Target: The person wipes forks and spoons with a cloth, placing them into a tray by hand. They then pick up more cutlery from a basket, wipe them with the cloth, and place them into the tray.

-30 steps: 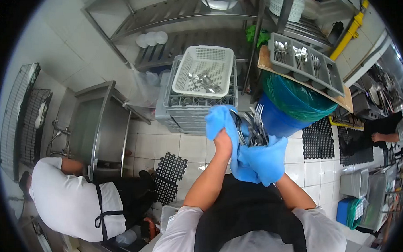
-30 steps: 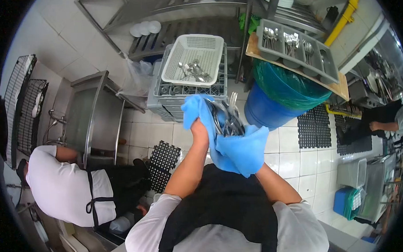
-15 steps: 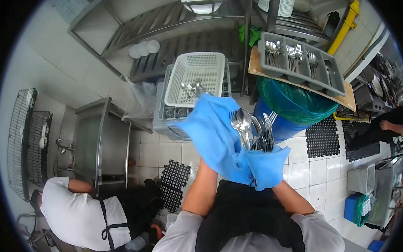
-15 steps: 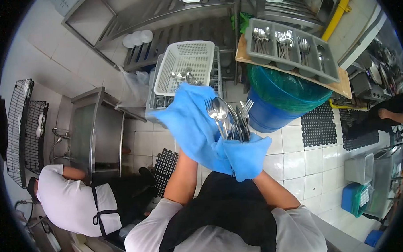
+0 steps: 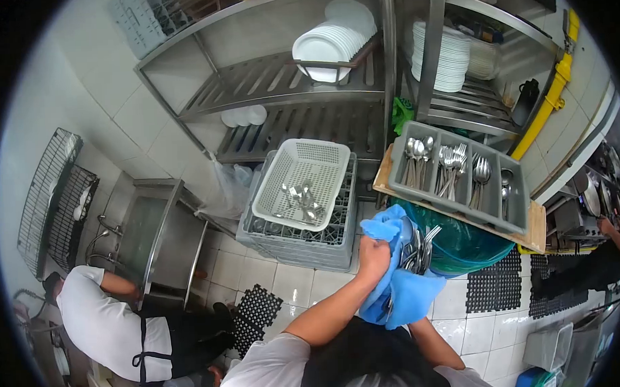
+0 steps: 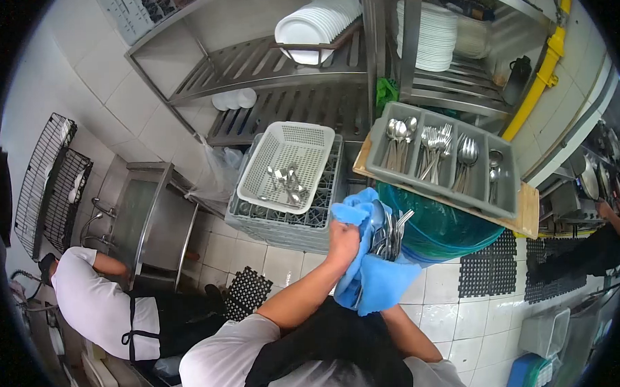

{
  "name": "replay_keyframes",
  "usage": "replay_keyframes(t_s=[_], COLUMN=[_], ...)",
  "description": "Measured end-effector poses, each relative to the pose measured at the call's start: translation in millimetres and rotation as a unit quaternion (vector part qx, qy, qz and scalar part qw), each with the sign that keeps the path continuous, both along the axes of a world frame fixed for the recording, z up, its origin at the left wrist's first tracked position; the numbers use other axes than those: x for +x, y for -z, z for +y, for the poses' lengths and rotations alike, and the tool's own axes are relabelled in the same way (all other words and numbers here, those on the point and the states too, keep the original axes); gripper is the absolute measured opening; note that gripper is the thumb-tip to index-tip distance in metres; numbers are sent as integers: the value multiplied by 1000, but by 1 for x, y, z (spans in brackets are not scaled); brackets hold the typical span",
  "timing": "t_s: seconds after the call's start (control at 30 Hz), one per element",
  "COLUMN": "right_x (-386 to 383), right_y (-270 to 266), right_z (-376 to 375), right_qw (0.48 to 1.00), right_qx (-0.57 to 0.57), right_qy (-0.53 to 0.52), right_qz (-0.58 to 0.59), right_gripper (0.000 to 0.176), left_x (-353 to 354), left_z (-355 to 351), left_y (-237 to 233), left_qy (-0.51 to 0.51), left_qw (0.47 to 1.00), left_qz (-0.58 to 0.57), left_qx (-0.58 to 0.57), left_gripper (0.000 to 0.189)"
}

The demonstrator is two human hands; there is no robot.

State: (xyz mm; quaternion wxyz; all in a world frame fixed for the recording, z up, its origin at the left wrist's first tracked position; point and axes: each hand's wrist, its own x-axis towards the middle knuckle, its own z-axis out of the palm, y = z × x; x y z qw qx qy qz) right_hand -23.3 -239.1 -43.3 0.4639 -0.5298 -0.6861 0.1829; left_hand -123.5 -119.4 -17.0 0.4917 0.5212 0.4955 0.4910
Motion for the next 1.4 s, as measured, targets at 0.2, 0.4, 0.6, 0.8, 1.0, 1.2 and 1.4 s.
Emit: replay_keyframes(t_s=[0.2,0.4,0.6,0.8,1.0,1.2,1.4], right_x=[40,17,20,6,-4,-1,19], right_y=[13,-68,-89,-93,-92,-31,-5], right_z=[11,29,38,61,53,43,28], right_qw=[991,822,831,897,876,770,659], right_qx=[-52,-210,-177,-97,-96,-62,-53], right_qy=[-101,120,165,188,146,257,-65], right_qz=[66,516,502,387,450,581,748], right_gripper=[17,55,64,52,55,55,36], left_x=[30,41,-18,35,47,26,39], left_z=[32,60,116,53,88,104,41], left_y=[-32,-74,-49,-46,-108,-90,-55], left_qy=[-64,-85,58,147,59,167,306], left_qw=[984,989,918,956,983,960,945], left_qz=[-161,-107,-391,-249,-102,-223,13], left_qx=[-32,50,-23,-49,139,7,-116], left_gripper=[16,22,41,37,18,30,38])
